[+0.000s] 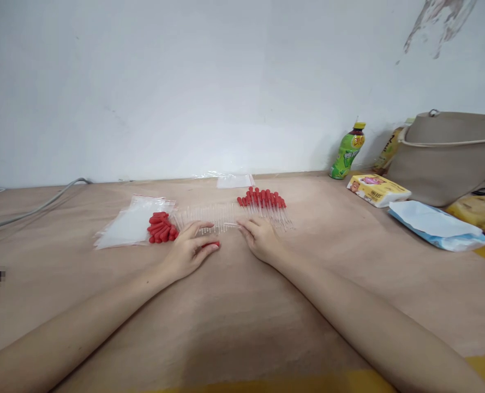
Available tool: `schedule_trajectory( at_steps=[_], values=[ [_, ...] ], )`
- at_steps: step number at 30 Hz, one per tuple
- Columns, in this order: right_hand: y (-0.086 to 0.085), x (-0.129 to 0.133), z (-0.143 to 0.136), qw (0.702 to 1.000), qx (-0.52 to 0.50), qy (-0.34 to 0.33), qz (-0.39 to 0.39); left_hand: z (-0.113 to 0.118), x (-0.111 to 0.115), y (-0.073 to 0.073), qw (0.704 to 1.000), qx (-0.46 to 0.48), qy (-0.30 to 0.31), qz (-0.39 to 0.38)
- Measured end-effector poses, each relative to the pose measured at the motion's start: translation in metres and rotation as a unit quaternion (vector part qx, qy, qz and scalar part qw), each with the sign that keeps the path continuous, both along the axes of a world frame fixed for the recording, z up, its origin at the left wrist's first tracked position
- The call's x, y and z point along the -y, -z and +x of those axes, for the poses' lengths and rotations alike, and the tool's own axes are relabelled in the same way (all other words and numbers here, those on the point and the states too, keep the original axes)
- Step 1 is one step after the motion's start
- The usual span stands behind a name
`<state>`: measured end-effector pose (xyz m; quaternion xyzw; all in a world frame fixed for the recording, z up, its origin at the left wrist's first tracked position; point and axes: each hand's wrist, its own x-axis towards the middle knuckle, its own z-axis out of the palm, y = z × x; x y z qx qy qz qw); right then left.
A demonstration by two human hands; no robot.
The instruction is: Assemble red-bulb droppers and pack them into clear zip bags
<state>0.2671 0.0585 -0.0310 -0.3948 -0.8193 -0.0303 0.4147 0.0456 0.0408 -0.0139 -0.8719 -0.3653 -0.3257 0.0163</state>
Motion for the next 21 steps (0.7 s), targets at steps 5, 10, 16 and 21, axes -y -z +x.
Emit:
schedule_trajectory(
  at_steps=[5, 10, 16, 21],
  values=[
    [-0.004, 0.013, -0.009, 0.999, 0.019, -0.026, 0.027, -0.002, 0.000, 0.001, 0.996, 0.066, 0.002, -0.059],
    [-0.007, 0.019, -0.013, 0.999, 0.038, -0.023, 0.028, -0.004, 0.000, 0.000, 0.996, 0.055, -0.008, -0.066],
    [-0.007, 0.018, -0.013, 0.997, 0.038, -0.060, 0.017, -0.004, 0.001, -0.003, 0.994, 0.061, 0.008, -0.092],
    [-0.006, 0.016, -0.011, 0.995, 0.042, -0.093, 0.002, -0.005, 0.003, -0.006, 0.990, 0.069, 0.050, -0.109]
  ],
)
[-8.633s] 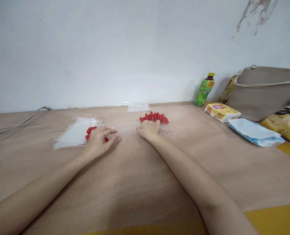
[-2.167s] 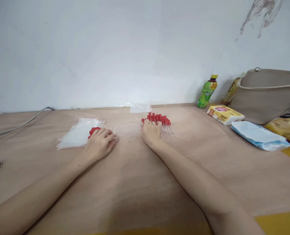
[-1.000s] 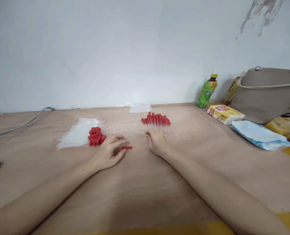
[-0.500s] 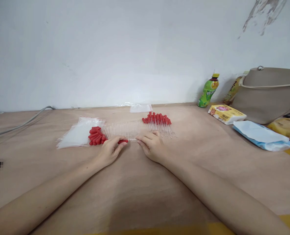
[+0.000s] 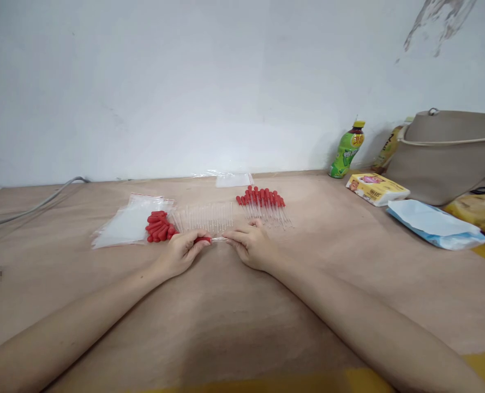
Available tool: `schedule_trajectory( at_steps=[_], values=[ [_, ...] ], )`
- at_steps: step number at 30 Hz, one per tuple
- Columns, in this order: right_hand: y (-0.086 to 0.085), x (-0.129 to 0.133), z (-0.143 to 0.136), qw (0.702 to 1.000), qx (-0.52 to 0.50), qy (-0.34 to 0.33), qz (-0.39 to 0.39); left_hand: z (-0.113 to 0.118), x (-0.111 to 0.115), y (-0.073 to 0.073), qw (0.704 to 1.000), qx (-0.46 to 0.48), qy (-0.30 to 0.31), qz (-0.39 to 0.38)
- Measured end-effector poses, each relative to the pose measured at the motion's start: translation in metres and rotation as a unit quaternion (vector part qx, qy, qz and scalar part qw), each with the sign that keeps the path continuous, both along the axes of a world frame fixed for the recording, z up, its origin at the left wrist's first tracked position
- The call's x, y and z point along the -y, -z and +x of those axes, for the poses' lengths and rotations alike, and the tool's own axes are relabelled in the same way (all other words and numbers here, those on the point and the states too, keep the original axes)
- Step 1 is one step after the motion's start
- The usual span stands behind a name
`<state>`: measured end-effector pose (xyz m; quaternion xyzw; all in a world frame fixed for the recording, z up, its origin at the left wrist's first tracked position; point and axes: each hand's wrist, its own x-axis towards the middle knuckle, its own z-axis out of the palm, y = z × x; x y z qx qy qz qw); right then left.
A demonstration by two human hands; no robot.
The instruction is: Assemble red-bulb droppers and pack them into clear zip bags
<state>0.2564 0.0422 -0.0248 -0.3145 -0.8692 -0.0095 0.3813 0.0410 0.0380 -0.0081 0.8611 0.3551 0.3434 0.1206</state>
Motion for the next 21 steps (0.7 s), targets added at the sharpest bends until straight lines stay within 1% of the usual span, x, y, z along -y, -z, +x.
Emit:
schedule_trajectory(
  at_steps=[3, 7, 12, 17, 21],
  values=[
    [-0.0014, -0.0007, 0.0014, 1.000, 0.012, 0.000, -0.009, -0.0004, 0.0014, -0.0004, 1.000, -0.007, 0.013, -0.011],
    [-0.0038, -0.0007, 0.0019, 0.999, 0.040, 0.018, 0.009, -0.0004, 0.0022, 0.0000, 1.000, -0.016, 0.008, -0.010],
    [-0.0045, 0.0013, 0.0005, 0.993, 0.081, 0.054, 0.073, 0.0003, 0.0007, 0.0021, 1.000, -0.011, -0.008, 0.007],
    [-0.0045, 0.0058, -0.0013, 0.979, 0.123, 0.065, 0.150, 0.0001, -0.0002, 0.0037, 1.000, -0.016, -0.010, 0.017],
    [-0.0046, 0.0043, 0.0001, 0.980, 0.124, 0.046, 0.151, -0.0010, 0.0003, 0.0037, 0.999, -0.026, -0.002, 0.034]
  ],
)
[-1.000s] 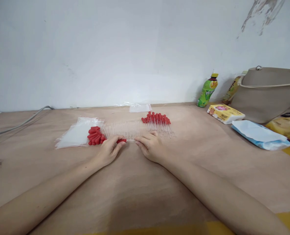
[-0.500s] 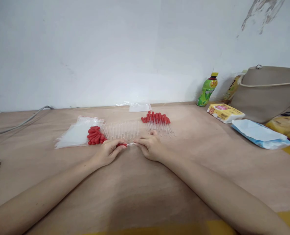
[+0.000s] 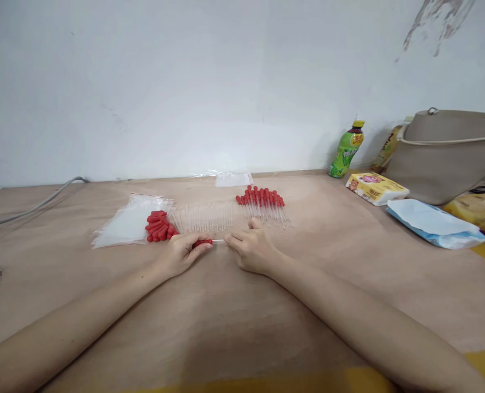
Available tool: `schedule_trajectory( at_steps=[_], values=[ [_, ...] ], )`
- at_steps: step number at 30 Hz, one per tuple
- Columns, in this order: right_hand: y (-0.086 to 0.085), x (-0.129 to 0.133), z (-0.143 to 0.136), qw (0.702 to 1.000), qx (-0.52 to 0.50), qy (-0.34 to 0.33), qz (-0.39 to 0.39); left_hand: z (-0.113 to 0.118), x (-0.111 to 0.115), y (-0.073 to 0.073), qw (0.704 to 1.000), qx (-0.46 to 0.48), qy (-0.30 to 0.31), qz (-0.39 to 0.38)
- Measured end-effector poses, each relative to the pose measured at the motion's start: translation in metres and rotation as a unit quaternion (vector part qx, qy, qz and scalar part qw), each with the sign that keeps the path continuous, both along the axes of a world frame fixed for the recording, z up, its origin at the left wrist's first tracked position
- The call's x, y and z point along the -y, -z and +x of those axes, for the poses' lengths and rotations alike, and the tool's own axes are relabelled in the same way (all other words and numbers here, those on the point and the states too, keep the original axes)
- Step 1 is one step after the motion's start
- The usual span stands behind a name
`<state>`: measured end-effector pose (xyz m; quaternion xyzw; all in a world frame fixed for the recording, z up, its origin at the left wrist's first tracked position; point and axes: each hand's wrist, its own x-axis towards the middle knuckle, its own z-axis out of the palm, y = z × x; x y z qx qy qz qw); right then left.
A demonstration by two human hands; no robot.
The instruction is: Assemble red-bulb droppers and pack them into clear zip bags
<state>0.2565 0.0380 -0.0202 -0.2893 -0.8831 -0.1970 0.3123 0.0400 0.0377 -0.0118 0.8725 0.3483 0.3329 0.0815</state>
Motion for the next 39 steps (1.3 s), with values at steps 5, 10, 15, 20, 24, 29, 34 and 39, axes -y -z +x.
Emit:
schedule_trajectory(
  at_steps=[5, 10, 15, 20, 24, 29, 34, 39],
  values=[
    [0.002, -0.011, 0.004, 0.997, -0.033, -0.049, -0.054, -0.003, -0.005, -0.001, 1.000, 0.018, 0.026, 0.000],
    [0.007, -0.016, 0.004, 0.991, -0.084, -0.058, -0.083, -0.005, -0.009, -0.001, 0.998, 0.061, -0.004, -0.011],
    [0.006, -0.013, 0.003, 0.992, -0.078, -0.058, -0.078, -0.003, -0.007, 0.004, 0.998, 0.063, 0.004, 0.005],
    [0.003, -0.010, 0.001, 0.995, -0.062, -0.052, -0.066, -0.002, -0.006, 0.004, 0.998, 0.067, 0.011, 0.002],
    [0.002, -0.009, 0.001, 0.993, -0.052, -0.063, -0.083, -0.002, -0.005, 0.003, 0.998, 0.060, 0.030, 0.001],
    [0.000, -0.007, 0.000, 0.991, -0.037, -0.059, -0.116, -0.001, -0.004, 0.002, 0.998, 0.051, 0.041, 0.010],
    [-0.002, -0.006, -0.002, 0.987, -0.024, -0.061, -0.148, -0.001, -0.004, 0.001, 0.998, 0.041, 0.053, 0.006],
    [-0.001, -0.005, -0.005, 0.983, -0.011, -0.049, -0.178, -0.001, -0.004, 0.002, 0.998, 0.034, 0.060, 0.013]
  ],
)
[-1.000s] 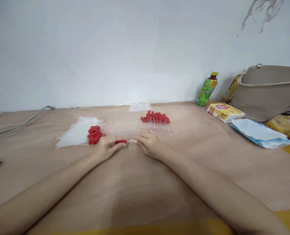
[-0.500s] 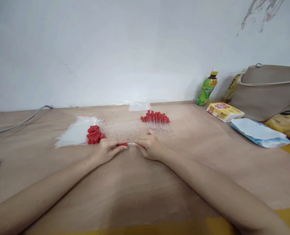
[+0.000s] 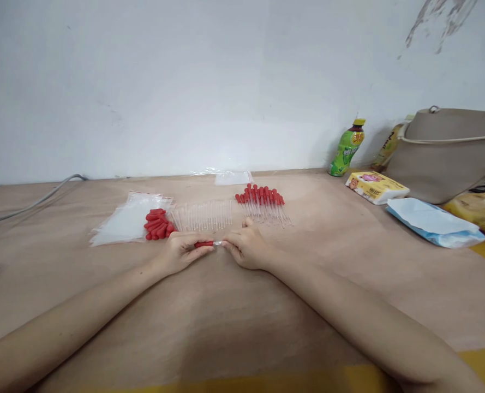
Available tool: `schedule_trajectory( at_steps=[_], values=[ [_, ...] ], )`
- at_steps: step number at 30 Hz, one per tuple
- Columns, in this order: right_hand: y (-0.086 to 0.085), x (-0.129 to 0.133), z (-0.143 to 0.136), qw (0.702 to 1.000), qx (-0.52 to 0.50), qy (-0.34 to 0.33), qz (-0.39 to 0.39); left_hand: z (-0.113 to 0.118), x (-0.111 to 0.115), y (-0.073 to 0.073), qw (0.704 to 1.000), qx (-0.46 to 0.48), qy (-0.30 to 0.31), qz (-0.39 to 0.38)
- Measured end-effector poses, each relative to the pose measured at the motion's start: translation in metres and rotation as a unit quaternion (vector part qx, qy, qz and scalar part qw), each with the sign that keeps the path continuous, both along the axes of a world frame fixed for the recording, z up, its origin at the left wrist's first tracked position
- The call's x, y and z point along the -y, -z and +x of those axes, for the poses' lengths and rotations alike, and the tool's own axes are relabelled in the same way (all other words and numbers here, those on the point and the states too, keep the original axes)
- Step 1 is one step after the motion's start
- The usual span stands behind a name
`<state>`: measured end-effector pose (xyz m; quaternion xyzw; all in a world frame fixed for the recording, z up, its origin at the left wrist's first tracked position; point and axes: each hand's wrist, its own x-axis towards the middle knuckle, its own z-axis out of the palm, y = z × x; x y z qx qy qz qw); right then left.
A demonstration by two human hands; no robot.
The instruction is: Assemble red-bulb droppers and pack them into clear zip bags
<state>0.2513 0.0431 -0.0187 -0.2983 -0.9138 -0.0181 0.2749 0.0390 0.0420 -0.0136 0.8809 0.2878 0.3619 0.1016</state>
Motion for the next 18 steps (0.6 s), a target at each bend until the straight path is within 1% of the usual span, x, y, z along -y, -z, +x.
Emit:
schedule_trajectory(
  at_steps=[5, 11, 15, 18],
  values=[
    [-0.0012, 0.0008, -0.0031, 1.000, 0.004, -0.004, -0.022, 0.0001, 0.0003, 0.0000, 1.000, -0.011, 0.007, 0.005],
    [-0.0039, -0.0001, -0.0050, 0.999, 0.013, 0.000, -0.049, -0.0004, -0.0002, 0.0008, 1.000, -0.013, -0.002, -0.001],
    [-0.0067, -0.0028, -0.0022, 1.000, -0.001, 0.000, -0.025, -0.0012, -0.0004, 0.0008, 1.000, 0.007, -0.026, -0.012],
    [-0.0068, -0.0036, 0.0023, 1.000, 0.000, -0.001, 0.008, -0.0006, 0.0006, -0.0002, 0.999, 0.011, -0.034, 0.004]
  ],
)
